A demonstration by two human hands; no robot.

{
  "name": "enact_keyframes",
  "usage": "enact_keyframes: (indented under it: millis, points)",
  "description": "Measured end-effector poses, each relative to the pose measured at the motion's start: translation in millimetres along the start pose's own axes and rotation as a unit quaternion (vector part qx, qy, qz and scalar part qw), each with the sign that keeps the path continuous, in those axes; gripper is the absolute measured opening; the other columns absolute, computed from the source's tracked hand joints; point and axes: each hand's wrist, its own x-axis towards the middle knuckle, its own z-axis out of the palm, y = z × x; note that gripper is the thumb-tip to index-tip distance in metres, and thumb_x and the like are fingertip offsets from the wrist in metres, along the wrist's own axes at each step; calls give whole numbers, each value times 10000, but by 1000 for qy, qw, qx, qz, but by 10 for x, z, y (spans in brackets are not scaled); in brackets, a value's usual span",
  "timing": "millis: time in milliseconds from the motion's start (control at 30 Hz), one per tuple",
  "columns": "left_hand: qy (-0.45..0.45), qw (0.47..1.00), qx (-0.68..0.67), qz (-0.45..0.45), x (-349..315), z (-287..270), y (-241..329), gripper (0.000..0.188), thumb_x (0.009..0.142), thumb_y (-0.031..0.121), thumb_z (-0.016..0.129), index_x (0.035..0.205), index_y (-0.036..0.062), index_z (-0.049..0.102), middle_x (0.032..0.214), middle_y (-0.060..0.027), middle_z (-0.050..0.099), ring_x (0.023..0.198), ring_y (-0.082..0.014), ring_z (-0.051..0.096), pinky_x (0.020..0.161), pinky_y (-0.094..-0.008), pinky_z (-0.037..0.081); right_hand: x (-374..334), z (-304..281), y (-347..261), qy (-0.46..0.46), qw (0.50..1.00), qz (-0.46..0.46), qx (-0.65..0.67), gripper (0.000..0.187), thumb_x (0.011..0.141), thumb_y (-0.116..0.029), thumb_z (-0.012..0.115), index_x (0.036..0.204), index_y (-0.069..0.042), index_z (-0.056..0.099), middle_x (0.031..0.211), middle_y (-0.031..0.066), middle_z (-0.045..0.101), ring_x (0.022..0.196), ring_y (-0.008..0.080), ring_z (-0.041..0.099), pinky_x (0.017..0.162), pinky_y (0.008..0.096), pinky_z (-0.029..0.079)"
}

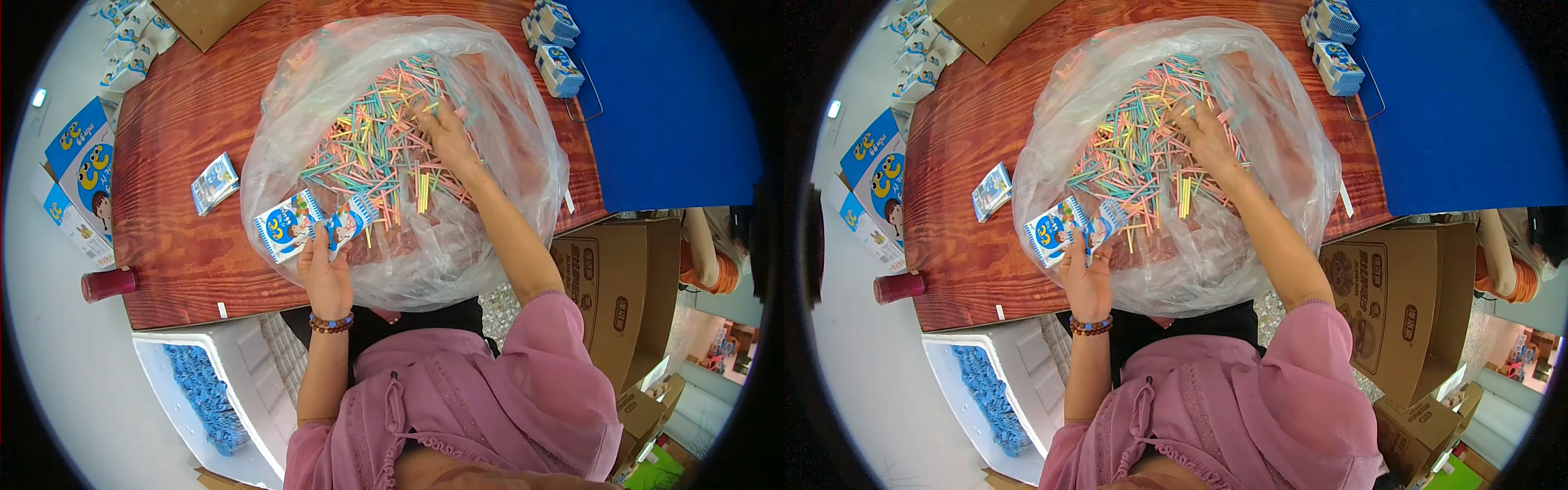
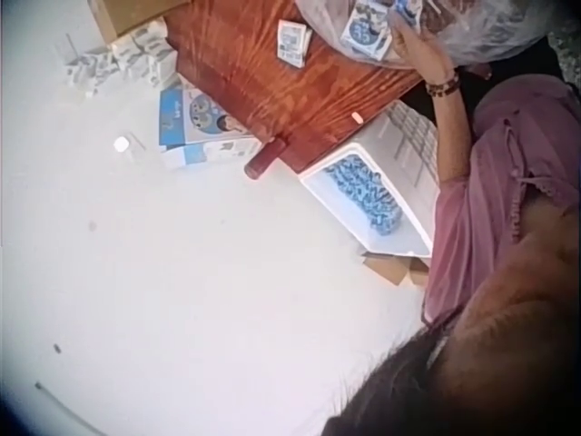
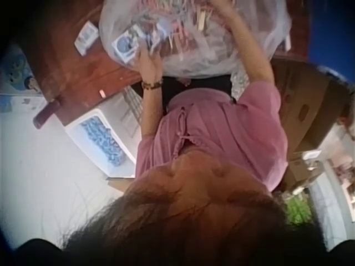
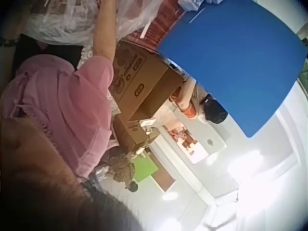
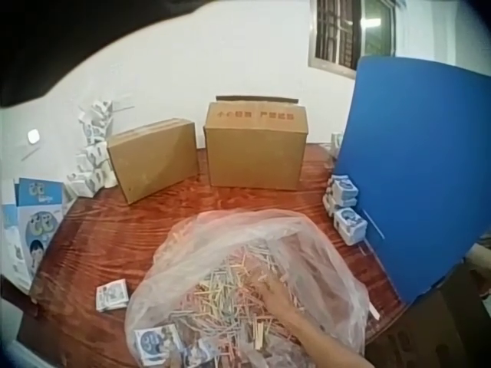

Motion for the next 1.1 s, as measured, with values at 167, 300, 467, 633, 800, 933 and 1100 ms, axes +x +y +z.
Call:
enact_keyframes:
  millis: [167,300,467,633,800,933,1100]
  points:
    - [-19,1000,-1,-6,18,-35,-23,168,958,195,596,1051,70,658,1002,-4,676,903,-102,623,750,-304,492,193,-86,55,16,982,3,187,206,974,-217,527,1063,-35,559,929,51,636,897,162,602,758,305,456]
    - [-14,1000,6,-19,14,-40,-42,156,956,189,598,1047,77,656,1018,4,672,914,-101,620,754,-307,492,324,-143,-247,-6,988,102,-119,258,964,-249,531,1026,0,547,921,104,659,855,192,642,730,347,475]
    - [-5,1000,2,-15,8,-57,4,142,955,178,598,1042,81,654,1022,9,670,921,-98,620,753,-308,494,473,-130,-211,-59,927,6,-371,286,955,-246,508,998,36,534,930,221,654,881,373,632,765,468,466]
    - [-12,1000,3,-7,20,-44,67,136,948,171,609,1045,87,653,1007,15,668,919,-88,620,764,-303,490,311,-38,-200,-105,873,-35,-475,192,874,-72,494,1010,38,572,992,253,653,937,409,637,812,474,501]
    - [5,1000,1,-18,36,-39,39,137,946,162,610,1055,92,652,1017,19,668,924,-86,621,762,-299,494,275,8,-249,-50,880,-69,-467,192,873,-60,476,1012,28,576,1040,255,610,980,411,603,849,481,489]
    - [2,1000,0,-13,22,-54,62,134,943,156,611,1053,92,654,1031,19,666,929,-87,622,763,-298,495,323,-121,-82,-47,904,-73,-419,204,928,-104,475,1048,52,529,1113,272,579,991,424,590,840,503,466]
    - [-2,1000,3,-19,2,-60,39,129,943,155,611,1042,88,659,1036,19,666,927,-88,621,760,-297,494,277,-239,24,-48,975,103,188,225,950,-182,545,1059,14,534,1029,93,612,926,189,619,805,328,503]
